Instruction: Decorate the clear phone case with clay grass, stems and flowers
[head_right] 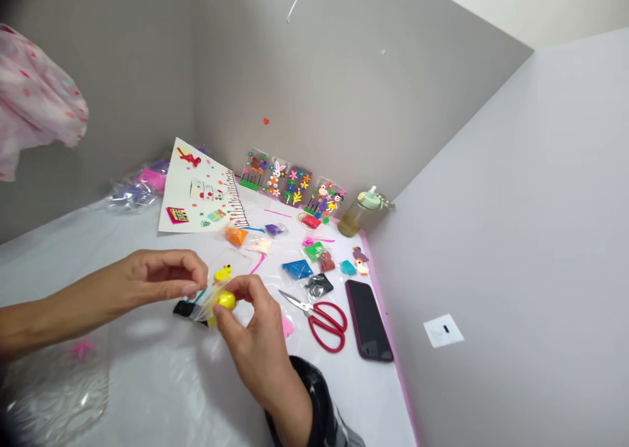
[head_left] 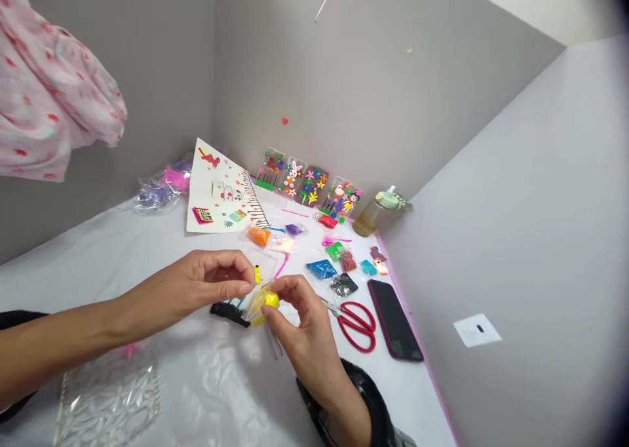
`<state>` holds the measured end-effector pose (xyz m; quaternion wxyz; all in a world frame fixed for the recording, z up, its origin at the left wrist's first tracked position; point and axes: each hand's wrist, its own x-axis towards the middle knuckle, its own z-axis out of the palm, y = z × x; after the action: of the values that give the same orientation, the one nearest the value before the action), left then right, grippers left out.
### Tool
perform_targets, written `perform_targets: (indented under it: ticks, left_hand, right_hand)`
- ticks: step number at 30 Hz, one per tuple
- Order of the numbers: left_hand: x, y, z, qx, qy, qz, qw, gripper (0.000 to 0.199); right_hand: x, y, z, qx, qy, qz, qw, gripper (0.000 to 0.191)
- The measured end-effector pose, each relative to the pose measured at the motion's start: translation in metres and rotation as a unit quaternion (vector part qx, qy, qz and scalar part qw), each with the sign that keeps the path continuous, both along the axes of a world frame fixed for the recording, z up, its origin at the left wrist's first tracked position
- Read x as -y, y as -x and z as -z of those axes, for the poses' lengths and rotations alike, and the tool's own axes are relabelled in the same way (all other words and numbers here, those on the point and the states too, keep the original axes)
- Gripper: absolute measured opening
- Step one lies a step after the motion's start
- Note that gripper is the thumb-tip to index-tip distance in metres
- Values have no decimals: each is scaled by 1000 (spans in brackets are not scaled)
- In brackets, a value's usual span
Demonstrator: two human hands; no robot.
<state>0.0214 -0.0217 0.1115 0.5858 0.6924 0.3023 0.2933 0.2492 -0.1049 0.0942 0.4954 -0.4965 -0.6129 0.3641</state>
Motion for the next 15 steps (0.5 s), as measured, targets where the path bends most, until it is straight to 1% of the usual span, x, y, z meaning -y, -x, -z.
perform_targets:
  ticks: [3, 8, 13, 15]
  left_hand:
    - [-2, 2, 2, 30, 34, 15, 999, 29]
    - [1, 2, 0, 18, 91, -3, 996, 27]
    - [-2, 3, -2, 30, 107, 47, 993, 21]
    - [-3, 4, -2, 37, 113, 58, 991, 20]
  right_hand:
    - [0, 1, 0, -3, -1, 2, 1000, 16]
    - [1, 1, -1, 0, -3, 5, 1000, 15]
    - [2, 2, -1, 2, -7, 2, 1000, 15]
    - [2, 2, -1, 2, -9, 2, 1000, 14]
